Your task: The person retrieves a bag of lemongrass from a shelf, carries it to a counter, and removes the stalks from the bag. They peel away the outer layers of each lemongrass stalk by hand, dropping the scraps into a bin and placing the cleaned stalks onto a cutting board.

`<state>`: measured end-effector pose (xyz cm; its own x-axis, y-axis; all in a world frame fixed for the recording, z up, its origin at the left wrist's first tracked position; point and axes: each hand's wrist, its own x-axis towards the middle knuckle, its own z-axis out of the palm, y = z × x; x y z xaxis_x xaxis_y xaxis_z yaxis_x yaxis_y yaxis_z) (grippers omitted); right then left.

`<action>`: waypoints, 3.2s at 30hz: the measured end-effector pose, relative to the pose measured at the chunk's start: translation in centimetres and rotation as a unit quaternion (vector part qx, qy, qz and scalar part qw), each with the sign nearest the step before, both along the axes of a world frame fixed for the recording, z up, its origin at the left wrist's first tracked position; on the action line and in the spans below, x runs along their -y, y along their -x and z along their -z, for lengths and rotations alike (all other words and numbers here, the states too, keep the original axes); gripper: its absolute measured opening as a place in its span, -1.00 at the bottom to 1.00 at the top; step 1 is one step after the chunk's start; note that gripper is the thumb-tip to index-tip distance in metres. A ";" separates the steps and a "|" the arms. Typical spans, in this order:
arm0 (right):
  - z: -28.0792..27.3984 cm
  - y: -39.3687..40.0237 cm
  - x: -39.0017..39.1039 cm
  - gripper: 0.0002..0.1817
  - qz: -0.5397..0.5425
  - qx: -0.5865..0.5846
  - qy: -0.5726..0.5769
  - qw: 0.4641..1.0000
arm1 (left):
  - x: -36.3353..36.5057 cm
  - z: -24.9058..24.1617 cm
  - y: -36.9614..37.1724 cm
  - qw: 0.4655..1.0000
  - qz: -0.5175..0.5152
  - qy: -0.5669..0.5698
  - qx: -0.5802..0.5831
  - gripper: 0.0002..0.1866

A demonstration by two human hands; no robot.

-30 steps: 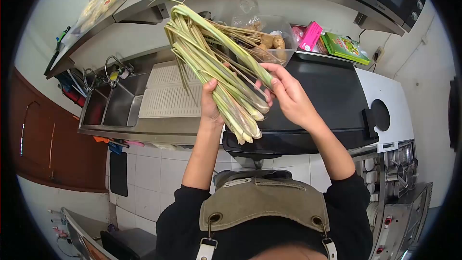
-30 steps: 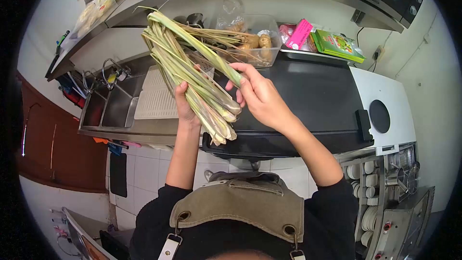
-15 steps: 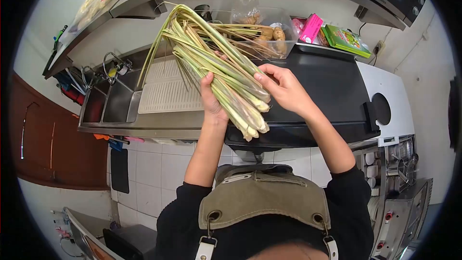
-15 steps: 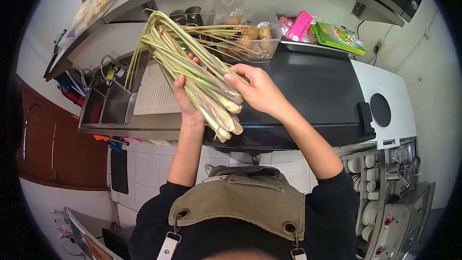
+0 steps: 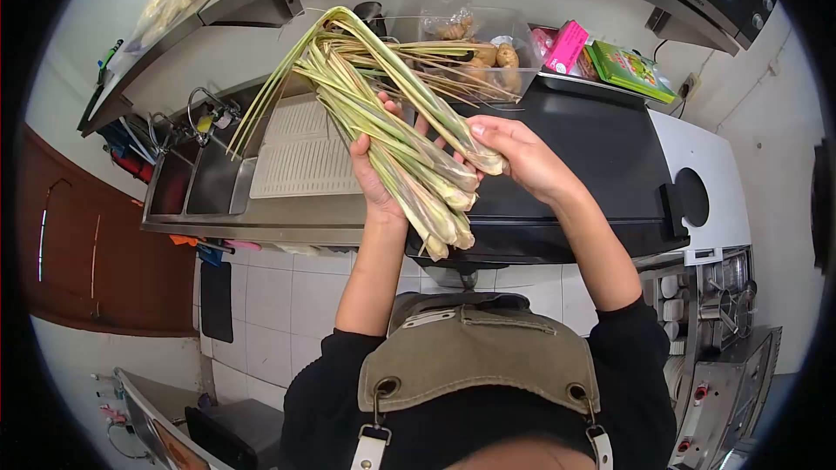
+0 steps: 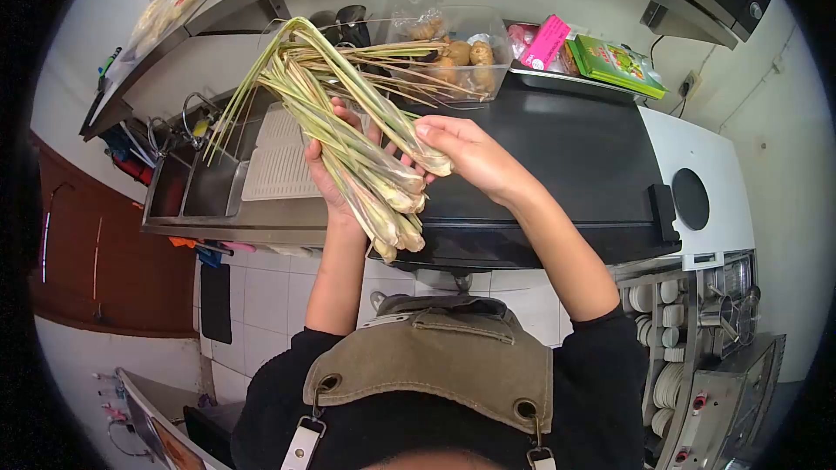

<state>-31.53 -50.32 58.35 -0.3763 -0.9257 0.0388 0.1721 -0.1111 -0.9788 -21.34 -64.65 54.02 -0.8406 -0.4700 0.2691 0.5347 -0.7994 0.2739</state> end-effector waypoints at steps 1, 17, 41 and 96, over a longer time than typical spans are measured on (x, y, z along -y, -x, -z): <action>-0.1 0.0 -0.2 -0.69 -0.011 0.001 0.000 1.000 | 0.0 0.3 0.0 1.000 0.015 0.016 -0.017 -0.41; -4.3 2.7 -5.4 -0.66 0.221 -0.084 0.184 0.954 | 2.4 3.3 -1.9 0.985 0.121 -0.047 -0.111 -0.45; 3.6 1.3 -12.6 -0.72 0.298 -0.469 -0.179 0.812 | 2.6 -5.1 -7.6 0.940 -0.326 -0.023 0.098 -0.58; -10.6 -3.8 8.2 -0.64 0.018 -0.644 -0.179 0.743 | 5.6 1.6 -4.5 0.981 -0.085 0.059 0.167 -0.45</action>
<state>-27.72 -58.51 68.93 -0.2650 -0.9538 0.1415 -0.9308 0.2147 -0.2959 -16.86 -70.24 52.41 -0.8035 -0.5930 0.0533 0.5223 -0.6591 0.5411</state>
